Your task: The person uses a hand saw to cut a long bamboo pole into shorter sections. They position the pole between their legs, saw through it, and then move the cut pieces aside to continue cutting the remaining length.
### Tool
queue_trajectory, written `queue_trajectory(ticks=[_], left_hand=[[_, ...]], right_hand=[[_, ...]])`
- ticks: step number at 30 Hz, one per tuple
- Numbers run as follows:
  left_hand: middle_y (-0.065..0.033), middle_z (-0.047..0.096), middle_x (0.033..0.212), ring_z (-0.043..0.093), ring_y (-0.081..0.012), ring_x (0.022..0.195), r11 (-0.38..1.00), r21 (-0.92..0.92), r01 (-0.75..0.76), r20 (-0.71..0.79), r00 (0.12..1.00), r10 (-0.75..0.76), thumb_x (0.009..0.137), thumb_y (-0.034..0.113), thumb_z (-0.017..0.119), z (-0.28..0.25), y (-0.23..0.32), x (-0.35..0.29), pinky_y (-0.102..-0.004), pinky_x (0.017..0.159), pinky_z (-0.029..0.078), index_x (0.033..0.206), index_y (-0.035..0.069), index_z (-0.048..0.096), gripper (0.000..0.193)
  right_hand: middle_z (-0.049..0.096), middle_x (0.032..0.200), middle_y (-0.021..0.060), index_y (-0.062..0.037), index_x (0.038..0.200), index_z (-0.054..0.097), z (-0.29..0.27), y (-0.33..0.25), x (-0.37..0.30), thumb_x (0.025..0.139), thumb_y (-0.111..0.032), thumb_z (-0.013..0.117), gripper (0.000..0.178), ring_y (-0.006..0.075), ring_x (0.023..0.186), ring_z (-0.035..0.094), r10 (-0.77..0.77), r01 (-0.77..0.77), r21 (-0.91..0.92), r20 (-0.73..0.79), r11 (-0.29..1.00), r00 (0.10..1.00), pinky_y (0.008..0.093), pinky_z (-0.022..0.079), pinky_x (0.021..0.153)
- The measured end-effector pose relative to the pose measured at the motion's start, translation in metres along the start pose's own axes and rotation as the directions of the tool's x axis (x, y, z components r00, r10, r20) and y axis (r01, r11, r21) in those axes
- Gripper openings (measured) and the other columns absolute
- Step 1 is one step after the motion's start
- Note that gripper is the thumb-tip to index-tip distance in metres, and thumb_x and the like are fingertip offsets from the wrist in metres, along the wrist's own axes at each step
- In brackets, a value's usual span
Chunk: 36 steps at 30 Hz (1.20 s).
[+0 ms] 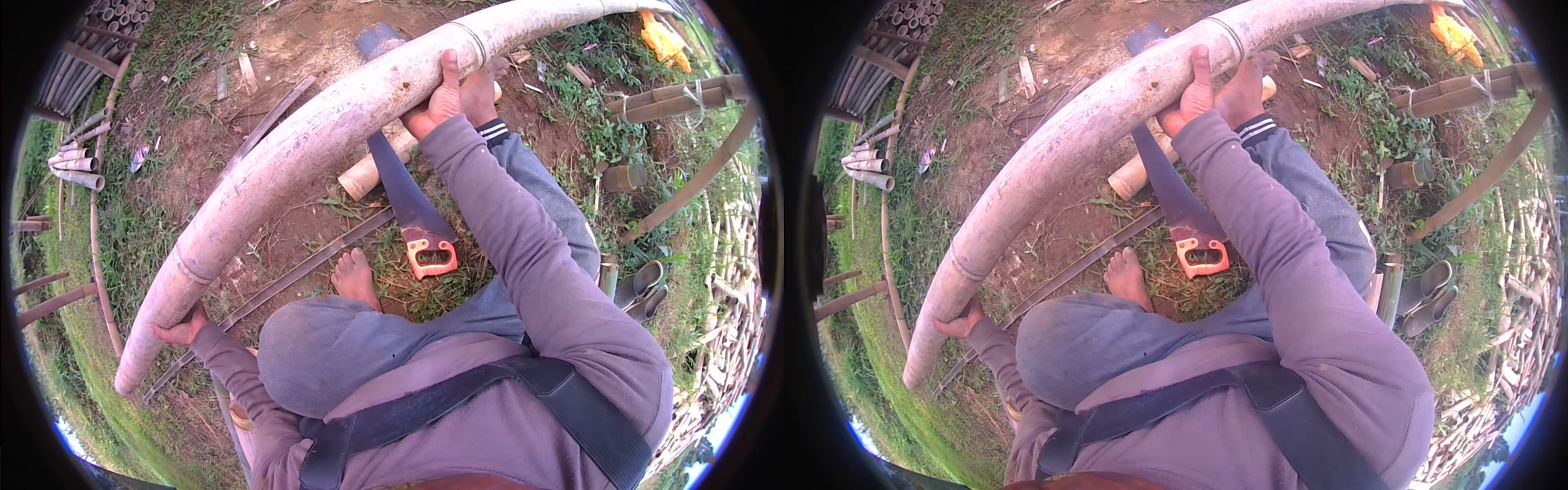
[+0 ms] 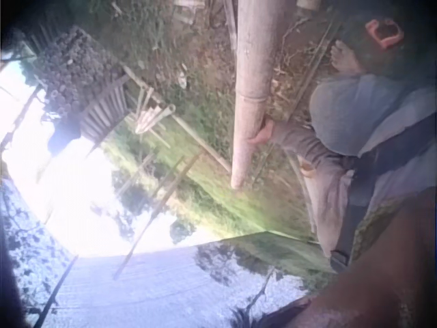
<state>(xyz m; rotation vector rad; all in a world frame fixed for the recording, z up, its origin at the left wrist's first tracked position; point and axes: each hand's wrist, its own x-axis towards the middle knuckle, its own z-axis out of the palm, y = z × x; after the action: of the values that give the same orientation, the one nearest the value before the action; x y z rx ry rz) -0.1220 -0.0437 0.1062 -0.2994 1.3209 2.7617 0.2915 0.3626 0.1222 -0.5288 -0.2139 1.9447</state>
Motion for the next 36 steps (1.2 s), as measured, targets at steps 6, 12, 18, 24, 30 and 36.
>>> queue_trajectory(ticks=[6, 12, 18, 24, 30, 36], left_hand=[[-0.0183, 0.058, 0.157, 0.055, -0.0441, 0.144, 0.997, 0.059, 0.043, -0.154, 0.988, -0.033, 0.083, 0.061, 0.073, -0.039, 0.026, 0.09, -0.0673, 0.119, 0.041, 0.158, 0.013, 0.051, 0.092], [-0.0215, 0.057, 0.157, 0.053, -0.0449, 0.145, 0.919, 0.38, 0.108, -0.095, 0.992, -0.077, 0.092, 0.053, 0.075, -0.043, 0.026, 0.133, -0.0686, 0.121, 0.038, 0.163, 0.009, 0.044, 0.089], [-0.0165, 0.027, 0.176, 0.035, -0.0413, 0.158, 0.735, 0.677, 0.039, -0.112, 0.992, 0.051, 0.085, 0.029, 0.092, -0.024, -0.065, 0.03, -0.0752, 0.121, 0.031, 0.173, 0.018, -0.014, 0.138], [-0.0154, 0.028, 0.175, 0.04, -0.0413, 0.154, 0.83, 0.557, 0.039, -0.165, 0.984, 0.065, 0.09, 0.029, 0.089, -0.033, -0.071, 0.0, -0.0755, 0.118, 0.035, 0.173, 0.023, -0.015, 0.134], [-0.0189, 0.043, 0.162, 0.052, -0.0431, 0.141, 0.894, 0.445, 0.055, -0.235, 0.97, 0.058, 0.09, 0.035, 0.09, -0.064, -0.095, -0.026, -0.0714, 0.113, 0.046, 0.165, 0.011, 0.02, 0.106], [-0.0206, 0.055, 0.15, 0.059, -0.0435, 0.136, 0.891, 0.429, 0.145, -0.232, 0.972, -0.046, 0.098, 0.044, 0.083, -0.094, -0.1, -0.035, -0.064, 0.117, 0.043, 0.151, -0.001, 0.042, 0.081]], right_hand=[[0.061, 0.149, 0.013, -0.0126, 0.156, 0.047, 0.007, 0.078, -0.012, 0.083, -0.058, 0.09, 0.096, 0.0352, 0.141, 0.055, 0.128, -0.13, -0.065, -0.034, 0.989, 0.991, 0.0615, 0.038, 0.125], [0.045, 0.162, 0.0165, -0.0136, 0.164, 0.035, 0.006, 0.187, -0.039, 0.087, -0.05, 0.088, 0.1, 0.0406, 0.154, 0.038, 0.524, -0.533, -0.111, -0.105, 0.839, 0.845, 0.065, 0.027, 0.128], [0.051, 0.156, 0.0266, -0.0046, 0.158, 0.045, -0.02, 0.186, -0.049, 0.094, -0.049, 0.081, 0.085, 0.0416, 0.14, 0.055, 0.625, -0.624, -0.461, -0.175, 0.631, 0.761, 0.0549, 0.046, 0.116], [0.078, 0.112, 0.0184, -0.0005, 0.123, 0.072, -0.113, 0.087, -0.077, 0.093, -0.035, 0.08, 0.047, 0.0331, 0.107, 0.075, 0.23, 0.119, -0.964, 0.063, -0.239, 0.971, 0.0443, 0.059, 0.093], [0.074, 0.107, 0.0165, -0.0084, 0.112, 0.069, -0.168, 0.045, -0.176, 0.092, -0.027, 0.076, 0.028, 0.0353, 0.098, 0.074, 0.64, 0.658, -0.481, 0.232, -0.579, 0.733, 0.0495, 0.056, 0.092], [0.081, 0.114, 0.0149, -0.0172, 0.159, 0.039, -0.168, 0.065, -0.21, 0.107, -0.026, 0.053, 0.054, 0.031, 0.104, 0.08, 0.638, 0.605, -0.253, -0.497, -0.755, 0.588, 0.0512, 0.054, 0.094]])
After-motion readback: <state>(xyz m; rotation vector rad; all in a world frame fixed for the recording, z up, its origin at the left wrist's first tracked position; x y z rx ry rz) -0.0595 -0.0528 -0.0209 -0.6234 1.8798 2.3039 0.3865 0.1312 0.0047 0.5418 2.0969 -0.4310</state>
